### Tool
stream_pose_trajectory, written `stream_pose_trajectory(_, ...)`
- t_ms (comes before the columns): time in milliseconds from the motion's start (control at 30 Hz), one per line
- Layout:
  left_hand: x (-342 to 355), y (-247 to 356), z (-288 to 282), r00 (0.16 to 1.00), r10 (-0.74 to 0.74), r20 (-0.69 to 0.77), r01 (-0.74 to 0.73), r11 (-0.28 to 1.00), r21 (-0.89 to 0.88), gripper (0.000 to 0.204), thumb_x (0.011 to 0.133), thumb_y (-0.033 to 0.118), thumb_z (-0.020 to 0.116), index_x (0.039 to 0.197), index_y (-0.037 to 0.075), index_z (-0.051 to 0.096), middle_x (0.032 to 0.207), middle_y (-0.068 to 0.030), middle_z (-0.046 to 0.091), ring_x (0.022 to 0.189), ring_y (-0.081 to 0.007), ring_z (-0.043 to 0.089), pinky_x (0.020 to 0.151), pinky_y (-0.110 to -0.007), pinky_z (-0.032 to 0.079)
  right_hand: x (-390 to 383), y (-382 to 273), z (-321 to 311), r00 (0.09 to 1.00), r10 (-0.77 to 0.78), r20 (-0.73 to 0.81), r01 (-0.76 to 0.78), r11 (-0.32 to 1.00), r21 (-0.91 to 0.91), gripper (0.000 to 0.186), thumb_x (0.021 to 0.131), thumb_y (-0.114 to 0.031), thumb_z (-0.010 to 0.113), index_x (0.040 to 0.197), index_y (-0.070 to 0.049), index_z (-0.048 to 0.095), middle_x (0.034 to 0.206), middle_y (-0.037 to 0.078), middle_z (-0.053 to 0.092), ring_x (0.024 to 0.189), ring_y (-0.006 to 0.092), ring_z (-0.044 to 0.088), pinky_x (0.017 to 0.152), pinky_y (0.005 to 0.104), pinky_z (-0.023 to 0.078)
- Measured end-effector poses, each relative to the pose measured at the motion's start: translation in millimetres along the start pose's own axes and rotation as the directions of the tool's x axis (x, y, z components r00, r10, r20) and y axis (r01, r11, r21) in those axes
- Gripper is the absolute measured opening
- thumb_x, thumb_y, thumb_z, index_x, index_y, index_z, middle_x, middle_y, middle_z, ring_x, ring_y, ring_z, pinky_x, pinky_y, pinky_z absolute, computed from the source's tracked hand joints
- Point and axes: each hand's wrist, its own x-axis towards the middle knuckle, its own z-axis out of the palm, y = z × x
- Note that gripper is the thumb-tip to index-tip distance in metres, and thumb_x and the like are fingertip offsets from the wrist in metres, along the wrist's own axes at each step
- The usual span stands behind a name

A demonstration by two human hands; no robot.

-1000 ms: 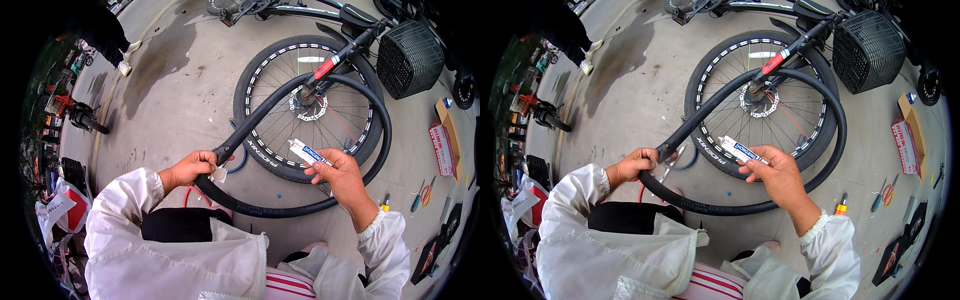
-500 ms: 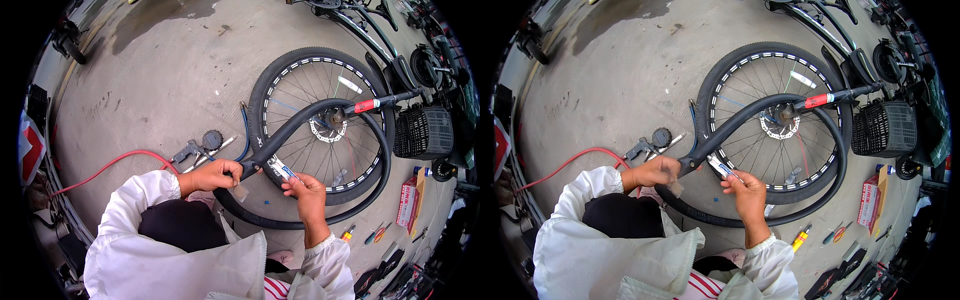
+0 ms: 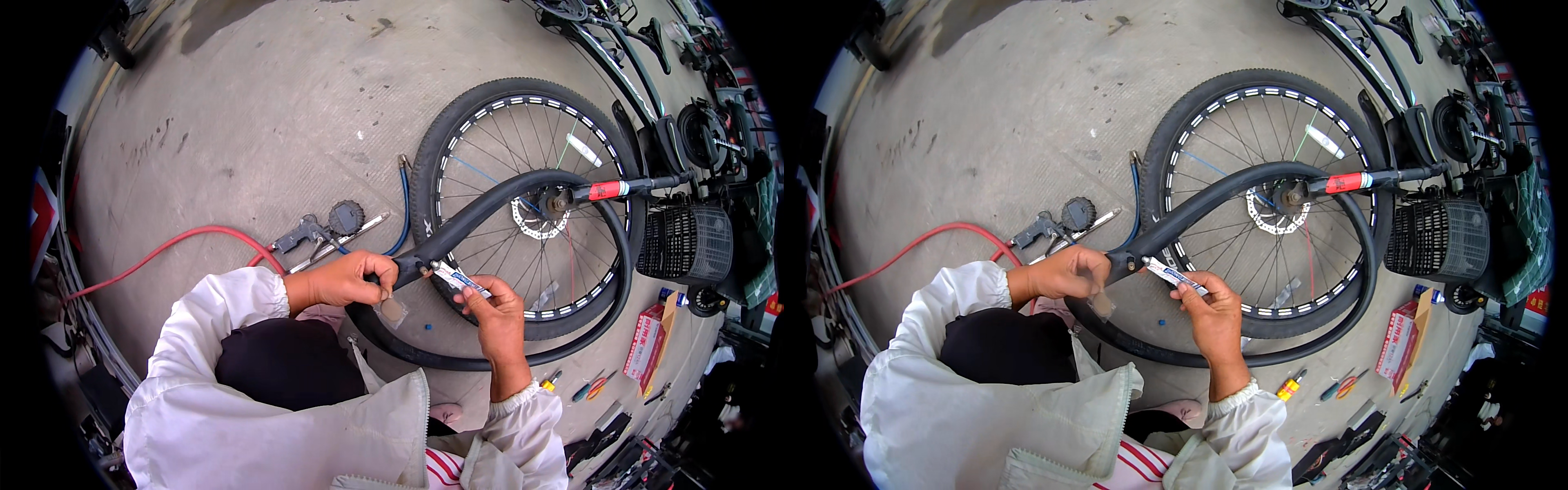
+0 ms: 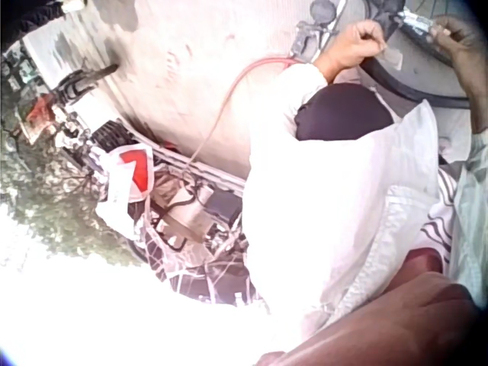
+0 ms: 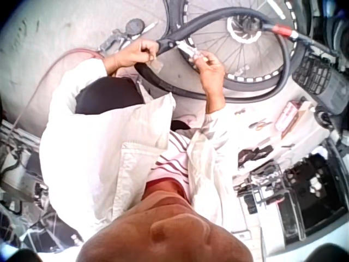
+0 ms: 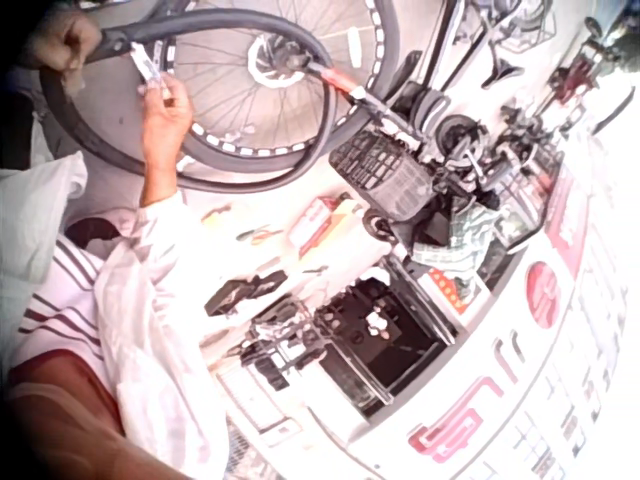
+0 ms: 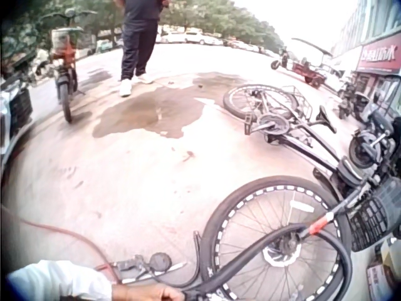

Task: The person retrieves a tube and glue from inside a shop, then moves outside to a bicycle. They apply glue to the inner tube, attach a patch, and press it into place. The person handles the tube and patch by hand.

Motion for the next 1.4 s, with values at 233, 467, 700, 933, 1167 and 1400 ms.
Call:
stream_pose_trajectory(233, 2, 6, 2, 1.000, 0.002, -0.001, -0.002, 1.000, 0.003, 0.006, 0.074, 0.006, 0.066, 0.073, 0.002, 0.061, 0.076, -0.0012, 0.057, 0.082, -0.0126, 0.051, 0.079, -0.028, 0.039, -3, -28, 2, 0.992, -0.016, 0.121, 0.074, 0.867, -0.492, 0.012, 0.091, -0.008, 0.064, 0.101, -0.002, 0.062, 0.077, 0.007, 0.068, 0.065, 0.0124, 0.064, 0.057, 0.0275, 0.047)
stream_pose_trajectory(467, 4, 3, 1, 0.999, 0.040, 0.020, -0.041, 0.999, 0.030, 0.006, 0.075, 0.004, 0.064, 0.074, 0.001, 0.059, 0.081, -0.0030, 0.054, 0.081, -0.0118, 0.053, 0.076, -0.026, 0.040, -5, -37, 1, 0.970, -0.182, 0.162, 0.242, 0.805, -0.542, 0.007, 0.093, -0.010, 0.062, 0.094, -0.003, 0.062, 0.070, 0.013, 0.061, 0.058, 0.0289, 0.059, 0.056, 0.0361, 0.046)
stream_pose_trajectory(700, 5, 5, 1, 0.999, 0.027, 0.040, -0.029, 0.997, 0.065, 0.007, 0.075, 0.005, 0.064, 0.074, 0.001, 0.058, 0.081, -0.0038, 0.055, 0.081, -0.0123, 0.053, 0.076, -0.027, 0.040, -5, -37, 10, 0.955, -0.254, 0.153, 0.288, 0.677, -0.677, 0.013, 0.092, -0.015, 0.064, 0.087, -0.003, 0.061, 0.073, 0.020, 0.060, 0.066, 0.0407, 0.060, 0.057, 0.0455, 0.046)
stream_pose_trajectory(933, 4, 7, 1, 0.999, 0.025, 0.044, -0.028, 0.998, 0.061, 0.007, 0.074, 0.005, 0.064, 0.073, 0.001, 0.058, 0.080, -0.0043, 0.055, 0.080, -0.0127, 0.053, 0.075, -0.027, 0.041, -7, -41, 14, 0.943, -0.305, 0.131, 0.299, 0.611, -0.733, 0.014, 0.094, -0.015, 0.062, 0.088, -0.003, 0.066, 0.065, 0.015, 0.058, 0.055, 0.0269, 0.057, 0.053, 0.0344, 0.044)
stream_pose_trajectory(1167, 5, 10, 2, 0.998, 0.035, 0.043, -0.039, 0.994, 0.102, 0.008, 0.074, 0.005, 0.064, 0.071, 0.001, 0.058, 0.077, -0.0039, 0.056, 0.079, -0.0131, 0.053, 0.075, -0.028, 0.041, -7, -46, 15, 0.938, -0.314, 0.145, 0.310, 0.577, -0.756, 0.017, 0.094, -0.015, 0.063, 0.083, -0.002, 0.063, 0.064, 0.015, 0.057, 0.055, 0.0301, 0.057, 0.052, 0.0365, 0.043)
stream_pose_trajectory(1400, 4, 11, 3, 0.999, 0.026, 0.028, -0.029, 0.996, 0.079, 0.008, 0.074, 0.005, 0.065, 0.071, 0.001, 0.058, 0.076, -0.0038, 0.055, 0.080, -0.0131, 0.053, 0.076, -0.029, 0.042, -10, -54, 18, 0.931, -0.333, 0.148, 0.290, 0.432, -0.854, 0.018, 0.092, -0.018, 0.063, 0.080, -0.005, 0.059, 0.067, 0.016, 0.059, 0.061, 0.0376, 0.059, 0.053, 0.0443, 0.045)
